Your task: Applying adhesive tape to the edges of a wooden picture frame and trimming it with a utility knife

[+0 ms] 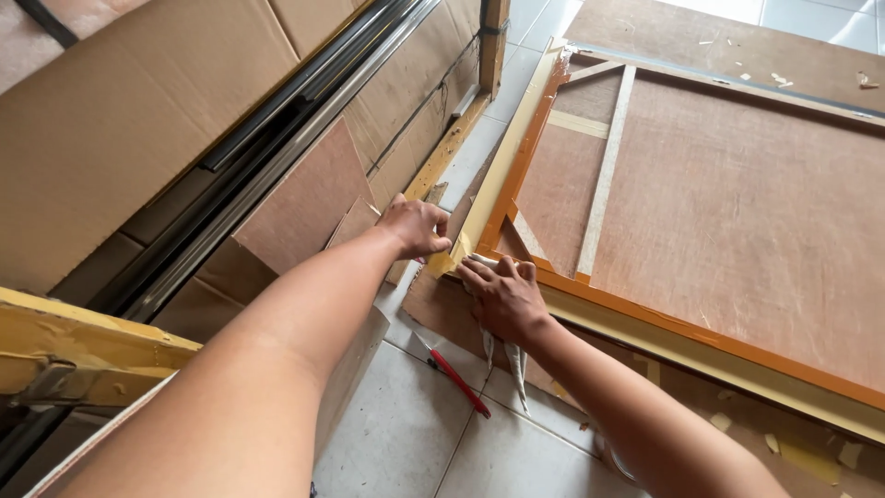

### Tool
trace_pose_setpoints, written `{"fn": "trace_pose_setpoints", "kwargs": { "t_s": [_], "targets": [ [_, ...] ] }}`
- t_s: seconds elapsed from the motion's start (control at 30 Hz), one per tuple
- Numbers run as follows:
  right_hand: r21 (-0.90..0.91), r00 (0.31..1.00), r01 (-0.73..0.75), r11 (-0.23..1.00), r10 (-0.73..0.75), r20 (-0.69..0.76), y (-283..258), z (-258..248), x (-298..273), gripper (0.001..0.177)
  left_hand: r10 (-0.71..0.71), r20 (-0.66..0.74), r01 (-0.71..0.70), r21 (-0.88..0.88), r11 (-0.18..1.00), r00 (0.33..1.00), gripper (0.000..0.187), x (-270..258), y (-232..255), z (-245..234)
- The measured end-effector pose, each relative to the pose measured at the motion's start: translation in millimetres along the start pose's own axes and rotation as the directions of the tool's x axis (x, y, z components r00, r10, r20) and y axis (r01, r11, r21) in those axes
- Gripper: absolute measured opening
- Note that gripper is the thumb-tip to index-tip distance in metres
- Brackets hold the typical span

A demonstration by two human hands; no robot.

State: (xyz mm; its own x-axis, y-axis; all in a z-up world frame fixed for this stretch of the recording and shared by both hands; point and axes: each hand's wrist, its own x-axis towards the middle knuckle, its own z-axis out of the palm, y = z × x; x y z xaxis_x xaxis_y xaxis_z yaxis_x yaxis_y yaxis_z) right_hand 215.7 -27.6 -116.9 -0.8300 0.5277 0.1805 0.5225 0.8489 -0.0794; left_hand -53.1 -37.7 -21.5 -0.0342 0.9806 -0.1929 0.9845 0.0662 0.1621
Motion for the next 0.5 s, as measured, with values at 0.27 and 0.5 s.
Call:
{"fn": "trace_pose_setpoints", "kwargs": {
  "t_s": [0.27, 0.5],
  "targets": [
    [-0.05, 0.994, -0.067, 0.996, 0.071, 0.083, 21, -22, -37, 0.076, -0.004, -0.037, 0.002, -0.072, 0.997, 0.999, 0.024, 1, 16, 5],
    [-0.116, 0.997, -0.044, 0.992, 0.051, 0.065, -12, -28, -29, 0.08, 0.017, -0.042, -0.019, -0.025, 1.0, 0.999, 0.021, 9, 3, 6]
  ]
}}
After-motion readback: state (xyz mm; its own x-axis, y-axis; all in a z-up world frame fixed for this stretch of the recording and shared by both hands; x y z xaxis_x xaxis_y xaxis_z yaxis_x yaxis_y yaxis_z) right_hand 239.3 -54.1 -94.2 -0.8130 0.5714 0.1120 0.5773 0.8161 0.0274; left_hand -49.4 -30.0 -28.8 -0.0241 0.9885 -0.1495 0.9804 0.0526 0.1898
